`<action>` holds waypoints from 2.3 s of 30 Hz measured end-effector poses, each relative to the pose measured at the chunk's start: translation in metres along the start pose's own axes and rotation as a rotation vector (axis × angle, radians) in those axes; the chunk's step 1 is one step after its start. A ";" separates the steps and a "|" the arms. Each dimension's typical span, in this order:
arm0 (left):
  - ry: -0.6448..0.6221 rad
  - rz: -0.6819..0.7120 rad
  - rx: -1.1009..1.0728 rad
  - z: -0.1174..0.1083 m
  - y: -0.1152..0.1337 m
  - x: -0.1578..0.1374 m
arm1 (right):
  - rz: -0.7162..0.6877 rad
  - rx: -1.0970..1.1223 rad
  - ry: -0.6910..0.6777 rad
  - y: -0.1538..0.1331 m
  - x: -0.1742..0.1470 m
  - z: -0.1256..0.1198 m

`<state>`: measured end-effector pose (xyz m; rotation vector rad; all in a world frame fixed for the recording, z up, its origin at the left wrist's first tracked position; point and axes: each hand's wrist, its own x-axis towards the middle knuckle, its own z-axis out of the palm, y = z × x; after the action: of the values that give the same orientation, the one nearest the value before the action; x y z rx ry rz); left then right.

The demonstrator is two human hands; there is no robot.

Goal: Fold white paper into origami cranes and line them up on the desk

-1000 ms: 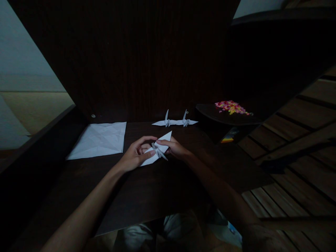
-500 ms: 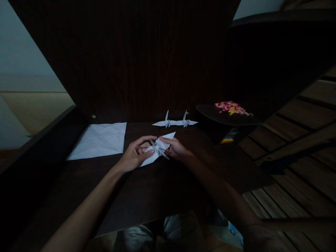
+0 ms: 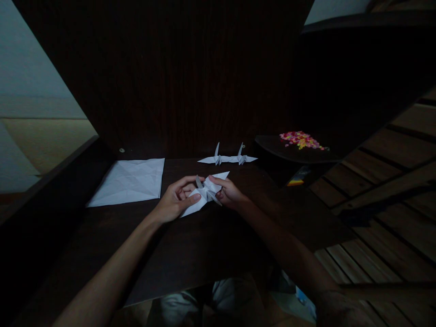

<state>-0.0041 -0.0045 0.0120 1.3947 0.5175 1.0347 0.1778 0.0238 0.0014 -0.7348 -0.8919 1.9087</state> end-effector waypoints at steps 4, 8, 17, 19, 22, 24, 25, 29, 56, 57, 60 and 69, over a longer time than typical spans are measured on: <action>-0.004 -0.020 0.019 -0.001 -0.001 0.000 | -0.008 -0.012 -0.008 0.001 0.001 -0.001; 0.003 -0.036 0.037 -0.002 -0.001 -0.001 | -0.023 -0.007 -0.008 0.001 0.001 -0.002; 0.000 -0.036 0.021 -0.002 -0.002 -0.001 | -0.038 -0.001 0.051 -0.002 -0.001 0.003; -0.001 -0.036 0.014 -0.002 -0.002 -0.001 | -0.043 0.001 0.049 -0.003 -0.002 0.004; 0.001 -0.038 0.018 -0.002 -0.001 -0.001 | -0.054 0.010 0.047 -0.003 -0.002 0.004; -0.002 -0.044 0.020 -0.002 -0.002 -0.001 | -0.059 0.014 0.042 -0.003 -0.002 0.003; -0.005 -0.045 0.016 -0.002 -0.002 -0.001 | -0.061 0.016 0.041 -0.003 -0.002 0.002; -0.007 -0.046 -0.012 -0.002 -0.002 -0.001 | -0.065 0.022 0.063 -0.003 -0.001 0.002; -0.013 -0.066 -0.001 -0.002 0.000 -0.001 | -0.127 -0.042 0.016 -0.004 0.000 -0.004; -0.018 -0.065 -0.008 -0.003 0.000 -0.001 | -0.128 -0.042 0.015 -0.004 0.000 -0.004; -0.022 -0.055 -0.022 -0.003 -0.001 0.000 | -0.122 -0.049 0.021 -0.004 0.000 -0.004; -0.062 -0.044 -0.042 -0.002 -0.001 -0.001 | -0.119 -0.051 0.010 -0.005 -0.001 -0.001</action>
<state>-0.0064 -0.0040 0.0105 1.3676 0.4764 0.9591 0.1818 0.0251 0.0050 -0.7058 -0.9599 1.7819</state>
